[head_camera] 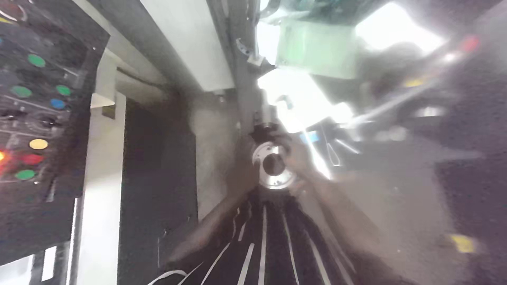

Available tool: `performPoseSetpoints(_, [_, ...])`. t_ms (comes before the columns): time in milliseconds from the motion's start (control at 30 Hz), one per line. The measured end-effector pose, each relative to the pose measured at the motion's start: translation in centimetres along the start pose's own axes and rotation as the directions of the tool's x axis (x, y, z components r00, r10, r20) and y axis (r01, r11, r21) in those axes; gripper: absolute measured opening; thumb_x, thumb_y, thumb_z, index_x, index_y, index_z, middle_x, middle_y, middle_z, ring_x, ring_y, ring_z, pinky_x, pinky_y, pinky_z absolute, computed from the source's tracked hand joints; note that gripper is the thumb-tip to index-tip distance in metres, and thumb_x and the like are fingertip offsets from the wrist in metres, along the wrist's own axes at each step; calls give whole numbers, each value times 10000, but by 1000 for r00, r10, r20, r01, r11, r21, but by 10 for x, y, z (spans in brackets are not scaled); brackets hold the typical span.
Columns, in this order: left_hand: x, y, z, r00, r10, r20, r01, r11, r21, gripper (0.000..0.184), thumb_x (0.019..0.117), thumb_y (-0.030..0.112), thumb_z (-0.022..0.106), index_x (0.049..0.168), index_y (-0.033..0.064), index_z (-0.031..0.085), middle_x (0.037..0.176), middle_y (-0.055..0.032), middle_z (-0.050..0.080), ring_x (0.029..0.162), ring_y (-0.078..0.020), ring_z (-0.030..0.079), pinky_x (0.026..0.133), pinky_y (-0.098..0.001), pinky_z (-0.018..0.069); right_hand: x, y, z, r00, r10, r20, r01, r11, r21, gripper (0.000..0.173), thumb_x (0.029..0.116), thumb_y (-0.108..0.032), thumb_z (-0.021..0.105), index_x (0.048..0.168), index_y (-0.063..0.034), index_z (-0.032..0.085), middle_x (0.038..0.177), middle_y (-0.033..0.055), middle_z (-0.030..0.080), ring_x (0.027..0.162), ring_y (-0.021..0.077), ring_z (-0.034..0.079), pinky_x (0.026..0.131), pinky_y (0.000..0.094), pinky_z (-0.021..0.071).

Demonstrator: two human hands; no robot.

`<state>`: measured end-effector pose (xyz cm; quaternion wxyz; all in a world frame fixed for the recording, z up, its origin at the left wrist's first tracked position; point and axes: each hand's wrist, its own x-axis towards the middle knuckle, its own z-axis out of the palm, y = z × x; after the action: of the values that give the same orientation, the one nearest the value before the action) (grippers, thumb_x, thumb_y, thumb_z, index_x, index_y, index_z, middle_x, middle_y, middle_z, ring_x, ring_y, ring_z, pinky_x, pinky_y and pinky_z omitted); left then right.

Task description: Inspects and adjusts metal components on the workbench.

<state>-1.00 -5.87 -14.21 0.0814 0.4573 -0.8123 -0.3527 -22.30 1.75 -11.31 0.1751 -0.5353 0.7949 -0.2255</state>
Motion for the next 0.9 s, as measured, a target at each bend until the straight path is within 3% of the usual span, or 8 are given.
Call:
performPoseSetpoints(100, [-2, -17, 14, 994, 83, -70, -85, 996, -23, 565, 1089, 430, 342, 1604, 199, 338, 1674, 20, 300, 1527, -138, 297, 1237, -402, 322, -25, 23, 0, 996, 88, 17, -88, 996, 13, 428, 986, -421, 556, 1353, -230, 664, 1434, 72, 583, 1280, 270, 583, 1028, 552, 505])
performPoseSetpoints(267, [-8, -19, 27, 987, 103, -122, -112, 991, -70, 569, 1095, 386, 340, 1617, 163, 295, 1688, 3, 265, 1546, -173, 258, 1253, -435, 281, -93, 28, -3, 954, 286, 88, -287, 958, 4, 533, 940, -596, 547, 1205, -154, 684, 1010, 101, 730, 930, 281, 710, 807, 557, 569])
performPoseSetpoints(367, [-9, -25, 34, 982, 118, -146, -135, 985, -112, 575, 1100, 417, 334, 1633, 216, 258, 1693, 26, 248, 1539, -136, 267, 1250, -417, 301, -128, 3, 11, 963, 264, -56, -253, 956, 151, 424, 922, -429, 639, 1114, -54, 687, 933, 105, 727, 843, 231, 714, 755, 481, 599])
performPoseSetpoints(500, [-12, -13, 21, 996, 37, -80, -49, 986, -158, 575, 1097, 424, 372, 1614, 185, 293, 1669, -10, 305, 1478, -169, 387, 1193, -426, 382, -140, -26, 13, 955, 293, 50, -292, 895, 338, 278, 926, -333, 673, 1050, -85, 684, 840, 29, 693, 726, 117, 668, 670, 348, 587])
performPoseSetpoints(567, [-18, -10, 12, 999, -15, 37, 22, 985, -170, 564, 1098, 353, 414, 1611, 152, 290, 1649, -80, 333, 1430, -239, 454, 1154, -476, 416, -136, -33, 5, 940, 306, 147, -339, 880, 332, 297, 930, -377, 674, 1034, -99, 686, 865, 29, 696, 773, 129, 670, 725, 366, 578])
performPoseSetpoints(633, [-26, -14, 9, 993, -58, 105, 74, 985, -154, 535, 1072, 268, 506, 1557, 81, 377, 1511, -181, 492, 1296, -312, 572, 1060, -520, 488, -131, -35, -3, 924, 284, 258, -364, 862, 354, 343, 934, -409, 680, 1070, -94, 684, 906, 35, 700, 812, 136, 673, 770, 379, 578])
performPoseSetpoints(733, [-51, -26, 2, 987, -100, 128, 131, 956, -262, 632, 1061, 287, 532, 1614, 146, 261, 1500, -149, 512, 1294, -259, 584, 1060, -485, 512, -126, -46, -11, 859, 138, 492, -409, 764, 499, 425, 963, -366, 688, 1247, -58, 621, 1061, 56, 711, 934, 110, 696, 867, 331, 590])
performPoseSetpoints(900, [-96, -27, -30, 955, -238, 175, 294, 816, -497, 529, 1047, 322, 549, 1472, 16, 472, 1408, -186, 577, 1291, -223, 576, 1089, -406, 488, -103, -79, -4, 767, -18, 642, -457, 687, 565, 544, 999, -274, 662, 1456, -25, 502, 1412, 143, 589, 1235, 151, 631, 1054, 312, 533])
